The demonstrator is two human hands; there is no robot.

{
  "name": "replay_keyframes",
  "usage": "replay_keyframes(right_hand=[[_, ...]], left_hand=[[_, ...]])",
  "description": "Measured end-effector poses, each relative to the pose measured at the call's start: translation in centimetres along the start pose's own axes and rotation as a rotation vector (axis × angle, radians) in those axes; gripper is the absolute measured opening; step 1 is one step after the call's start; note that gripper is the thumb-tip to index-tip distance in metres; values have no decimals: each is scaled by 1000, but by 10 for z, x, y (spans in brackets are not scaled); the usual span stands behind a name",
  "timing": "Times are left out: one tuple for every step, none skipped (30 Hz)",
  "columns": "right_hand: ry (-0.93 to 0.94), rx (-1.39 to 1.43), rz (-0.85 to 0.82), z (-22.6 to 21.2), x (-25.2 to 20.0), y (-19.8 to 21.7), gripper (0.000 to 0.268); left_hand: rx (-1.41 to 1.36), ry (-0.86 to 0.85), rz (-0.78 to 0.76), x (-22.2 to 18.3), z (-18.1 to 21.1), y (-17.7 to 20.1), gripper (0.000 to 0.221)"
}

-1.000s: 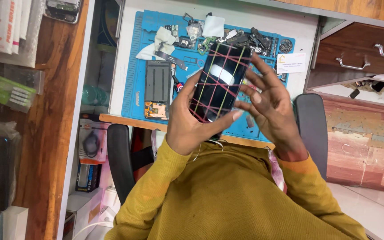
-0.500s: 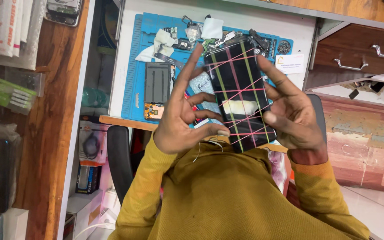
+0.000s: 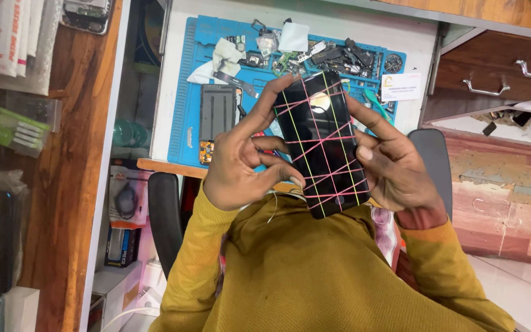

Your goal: The person applies adhesive along the edge of a smartphone, wipes the screen and back with a cloth, and then wraps multiple rubber bands around the device to secure it. The phone is handled throughout the process on a workbench with tools and parts visible.

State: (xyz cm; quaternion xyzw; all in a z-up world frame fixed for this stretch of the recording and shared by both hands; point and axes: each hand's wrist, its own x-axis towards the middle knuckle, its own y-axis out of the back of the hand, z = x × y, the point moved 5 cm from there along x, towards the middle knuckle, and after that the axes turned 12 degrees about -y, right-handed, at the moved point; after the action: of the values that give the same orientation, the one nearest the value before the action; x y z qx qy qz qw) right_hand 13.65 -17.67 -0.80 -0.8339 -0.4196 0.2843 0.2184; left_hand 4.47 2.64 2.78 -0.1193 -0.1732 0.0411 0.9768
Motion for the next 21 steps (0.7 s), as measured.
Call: replay_keyframes(right_hand=[[-9,-16,29,2,0,1,65],[20,58,-65,1,0,-3,60],[51,131,-158,1,-1,-7,55],[83,203,-250,0,-2,-12,50],[53,147,-157,3,0,-9,53],[25,91,-63,4,2,-7,56],[-6,35,30,5,2,-4,60],[-11,77,9,4,2,-5,59],[-18,121,-15,4,2,-8,59],[-26,165,-39,2,1,-10,59],[-69,211,-51,2,0,-11,65],[-113,257,-62,3,-1,-12,70],[-157,303,-70,3,-3,-12,76],[-154,296,-111,2,-5,-14,78],[-150,289,-153,3,-6,-16,79],[-146,283,-195,4,-8,-17,80],[-141,312,-223,6,-8,-17,80],[-137,342,-251,9,-9,-17,80],[-136,370,-277,11,-10,-16,80],[-133,361,-270,14,-12,-12,79],[-131,352,-266,16,-13,-9,79]], left_hand=[[35,-4,-8,-1,2,-1,101],[70,-8,-17,-1,3,-1,103],[78,-22,-18,-2,3,0,103],[87,-36,-19,-1,3,0,103],[95,-51,-22,-1,2,0,103],[60,-42,-26,0,0,1,101],[26,-33,-27,0,-1,3,98],[-9,-23,-29,1,-3,4,96],[-49,-16,-21,1,-4,6,97],[-89,-9,-12,2,-4,8,98],[-132,-4,-7,3,-3,9,98],[-159,12,8,4,-3,10,98],[-189,29,20,5,-1,11,98],[-220,46,33,6,0,10,98],[-190,13,17,7,5,9,99],[-160,-20,1,6,10,8,101],[-130,-53,-14,6,15,7,103],[-104,-30,-21,4,18,6,103],[-81,-7,-26,1,20,4,104],[-58,17,-30,-1,21,2,105],[-26,-9,-54,-1,24,1,101]])
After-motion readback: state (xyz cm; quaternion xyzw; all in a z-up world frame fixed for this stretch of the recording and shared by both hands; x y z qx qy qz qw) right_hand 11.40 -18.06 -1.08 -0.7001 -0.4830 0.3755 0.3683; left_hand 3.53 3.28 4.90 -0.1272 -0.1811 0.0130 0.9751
